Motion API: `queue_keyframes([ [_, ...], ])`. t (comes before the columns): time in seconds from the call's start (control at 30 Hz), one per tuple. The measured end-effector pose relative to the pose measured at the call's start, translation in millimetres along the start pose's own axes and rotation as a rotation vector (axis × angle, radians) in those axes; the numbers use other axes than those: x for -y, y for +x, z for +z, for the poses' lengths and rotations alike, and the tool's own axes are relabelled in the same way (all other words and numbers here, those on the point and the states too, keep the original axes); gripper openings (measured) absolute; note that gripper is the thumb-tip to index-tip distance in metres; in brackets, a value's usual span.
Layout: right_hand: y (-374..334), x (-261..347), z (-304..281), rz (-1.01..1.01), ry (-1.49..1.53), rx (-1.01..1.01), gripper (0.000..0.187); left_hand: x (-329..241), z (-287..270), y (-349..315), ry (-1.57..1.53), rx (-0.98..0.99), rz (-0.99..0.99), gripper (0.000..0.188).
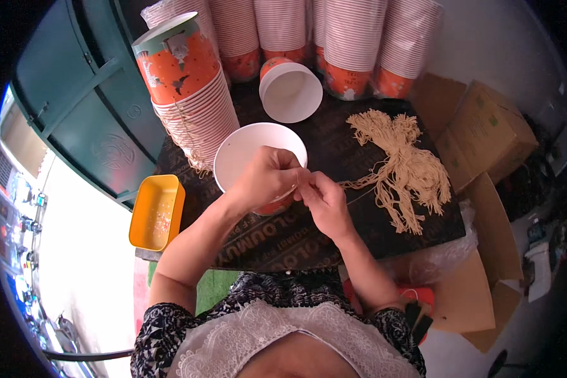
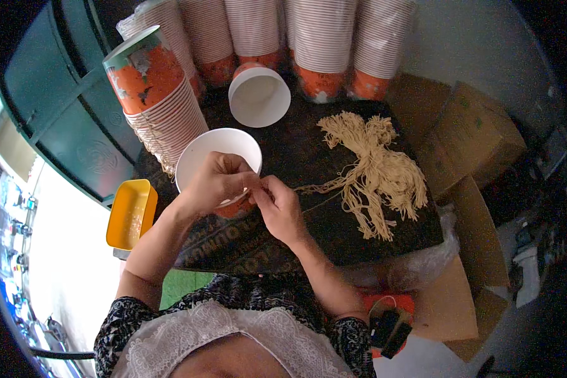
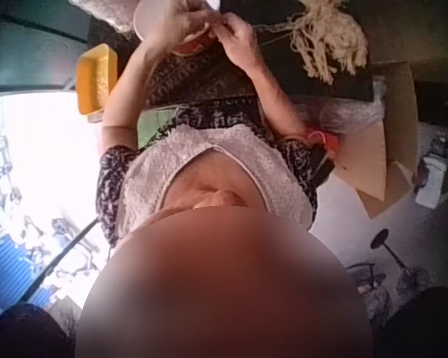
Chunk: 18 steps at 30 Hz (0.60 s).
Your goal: Attaching string handles to paper buckets by threading them through pre-drilled holes.
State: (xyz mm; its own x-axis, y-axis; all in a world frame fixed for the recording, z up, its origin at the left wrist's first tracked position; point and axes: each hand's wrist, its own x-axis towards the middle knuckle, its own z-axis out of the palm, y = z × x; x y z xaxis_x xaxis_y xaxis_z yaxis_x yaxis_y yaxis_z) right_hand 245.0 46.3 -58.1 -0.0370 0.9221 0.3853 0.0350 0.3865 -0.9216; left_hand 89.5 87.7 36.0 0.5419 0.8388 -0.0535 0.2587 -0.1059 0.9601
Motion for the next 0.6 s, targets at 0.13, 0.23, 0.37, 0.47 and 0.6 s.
queue_keyframes([
  [0.13,3.0,21.9,-13.3,-0.016,-0.023,0.001,0.01,6.1,-3.1,4.1,0.017,-0.043,0.058,0.012],
  [0.23,7.4,43.1,-22.1,-0.089,-0.059,-0.043,0.008,16.7,-5.8,8.3,0.056,-0.04,0.108,0.008],
  [0.37,17.3,65.4,-31.8,-0.131,-0.16,0.035,0.009,17.4,-6.8,11.8,0.102,0.013,0.119,0.011],
  [0.47,31.8,60.6,-35.0,-0.206,-0.169,0.127,0.015,12.5,-2.3,10.6,0.139,-0.03,0.162,0.009],
  [0.6,45.8,65.4,-35.4,-0.285,-0.13,0.268,0.015,14.4,-1.2,14.3,0.156,-0.029,0.166,0.009],
])
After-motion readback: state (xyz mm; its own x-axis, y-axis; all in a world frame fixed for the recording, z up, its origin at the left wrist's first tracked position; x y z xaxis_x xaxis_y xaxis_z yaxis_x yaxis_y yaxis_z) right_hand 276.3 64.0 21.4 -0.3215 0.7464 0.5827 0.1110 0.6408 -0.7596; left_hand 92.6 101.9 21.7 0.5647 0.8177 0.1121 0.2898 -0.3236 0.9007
